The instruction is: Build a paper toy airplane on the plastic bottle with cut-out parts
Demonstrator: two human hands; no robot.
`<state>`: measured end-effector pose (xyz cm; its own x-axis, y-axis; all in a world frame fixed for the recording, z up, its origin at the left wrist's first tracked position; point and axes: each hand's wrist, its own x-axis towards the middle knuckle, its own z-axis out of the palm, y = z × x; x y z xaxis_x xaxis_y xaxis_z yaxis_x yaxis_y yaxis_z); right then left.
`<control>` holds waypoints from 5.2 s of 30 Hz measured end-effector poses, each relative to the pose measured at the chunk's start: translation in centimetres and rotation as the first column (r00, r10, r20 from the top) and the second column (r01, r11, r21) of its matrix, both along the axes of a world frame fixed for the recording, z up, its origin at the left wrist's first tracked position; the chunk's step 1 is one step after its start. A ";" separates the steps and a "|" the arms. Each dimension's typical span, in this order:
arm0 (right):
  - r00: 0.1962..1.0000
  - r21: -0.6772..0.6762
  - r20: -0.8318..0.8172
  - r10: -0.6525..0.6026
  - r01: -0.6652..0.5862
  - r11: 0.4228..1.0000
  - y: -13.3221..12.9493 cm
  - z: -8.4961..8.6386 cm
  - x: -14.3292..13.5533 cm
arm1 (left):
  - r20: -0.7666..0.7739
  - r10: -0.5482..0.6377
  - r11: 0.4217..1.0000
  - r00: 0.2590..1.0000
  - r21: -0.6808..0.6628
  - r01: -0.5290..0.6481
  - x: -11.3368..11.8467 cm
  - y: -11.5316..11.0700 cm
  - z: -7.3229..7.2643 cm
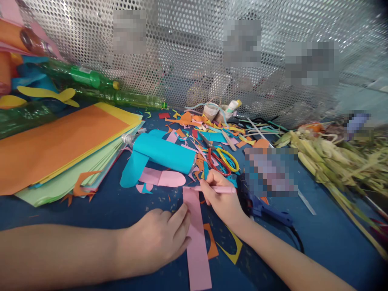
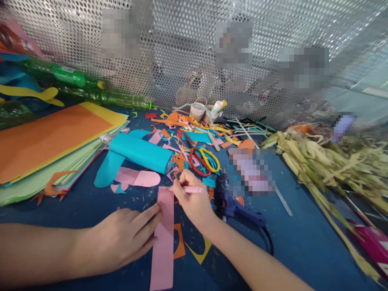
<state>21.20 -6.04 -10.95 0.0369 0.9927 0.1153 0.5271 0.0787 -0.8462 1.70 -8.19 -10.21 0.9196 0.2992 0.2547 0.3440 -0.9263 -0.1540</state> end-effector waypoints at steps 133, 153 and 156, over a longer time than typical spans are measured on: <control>0.863 -0.301 -0.506 -0.003 -0.173 0.938 -1.2 2.7 -2.1 | 0.146 0.524 0.300 0.839 -0.954 -0.021 0.3 3.0 0.6; 0.686 -0.309 -0.726 0.053 -0.394 0.866 -1.1 1.7 -1.7 | 0.310 0.386 0.241 0.869 -0.943 0.229 -0.8 2.8 1.0; 0.657 -0.284 -0.745 0.115 -0.468 0.837 -1.3 1.9 -1.9 | 0.318 0.564 0.197 0.762 -0.948 0.250 -1.1 3.0 0.6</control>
<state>19.33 -7.31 -9.00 -0.3725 0.8966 -0.2394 -0.1905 -0.3264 -0.9258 0.61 -5.24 -9.63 0.6237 0.7815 0.0113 0.1229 -0.1124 0.9860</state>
